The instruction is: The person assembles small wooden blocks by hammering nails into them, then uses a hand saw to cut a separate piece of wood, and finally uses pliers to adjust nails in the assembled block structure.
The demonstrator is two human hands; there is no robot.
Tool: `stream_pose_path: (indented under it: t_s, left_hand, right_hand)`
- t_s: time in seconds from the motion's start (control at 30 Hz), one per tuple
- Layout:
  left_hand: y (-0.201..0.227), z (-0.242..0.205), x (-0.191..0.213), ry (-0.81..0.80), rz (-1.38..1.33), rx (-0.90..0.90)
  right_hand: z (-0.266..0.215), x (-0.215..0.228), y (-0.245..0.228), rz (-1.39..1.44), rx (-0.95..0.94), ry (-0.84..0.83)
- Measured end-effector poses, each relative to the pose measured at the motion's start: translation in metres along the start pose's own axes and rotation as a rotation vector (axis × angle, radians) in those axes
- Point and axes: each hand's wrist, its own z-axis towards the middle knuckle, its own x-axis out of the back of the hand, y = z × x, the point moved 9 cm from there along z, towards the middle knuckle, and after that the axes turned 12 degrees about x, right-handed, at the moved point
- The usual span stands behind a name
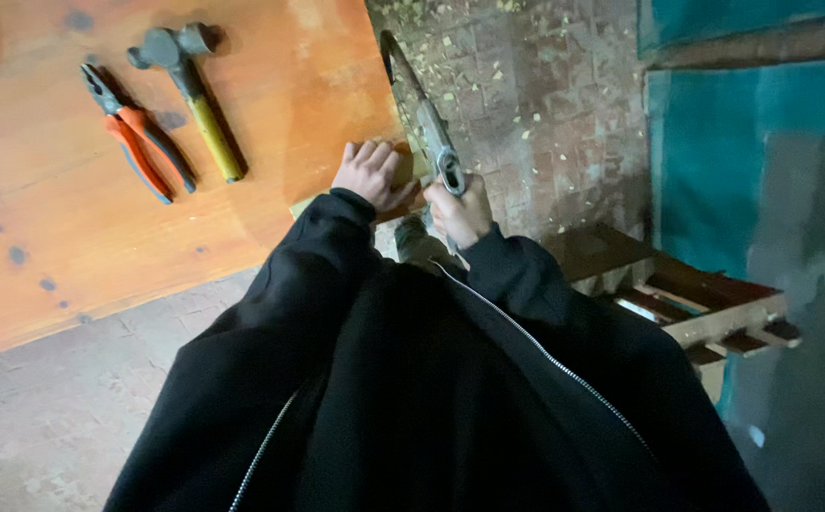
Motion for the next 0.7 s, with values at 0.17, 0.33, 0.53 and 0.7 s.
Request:
stream_pose_path:
  t_s: [0.17,0.33,0.53,0.7]
  left_hand:
    - [0.003,0.002,0.004,-0.030,-0.039,0.005]
    - [-0.003,-0.005,-0.007,-0.039,-0.030,0.017]
    - [-0.003,0.001,-0.003,-0.073,0.003,0.024]
    - [-0.004,-0.002,-0.011,-0.065,-0.028,0.022]
  right_hand:
    - [-0.054,0.008,-0.054,0.006,-0.094,-0.031]
    - [-0.056,0.003,-0.056,0.104,-0.147,-0.055]
    - [-0.022,-0.022,-0.097,-0.073,-0.132,-0.135]
    - [0.020,-0.024,-0.049,-0.094,-0.080,-0.144]
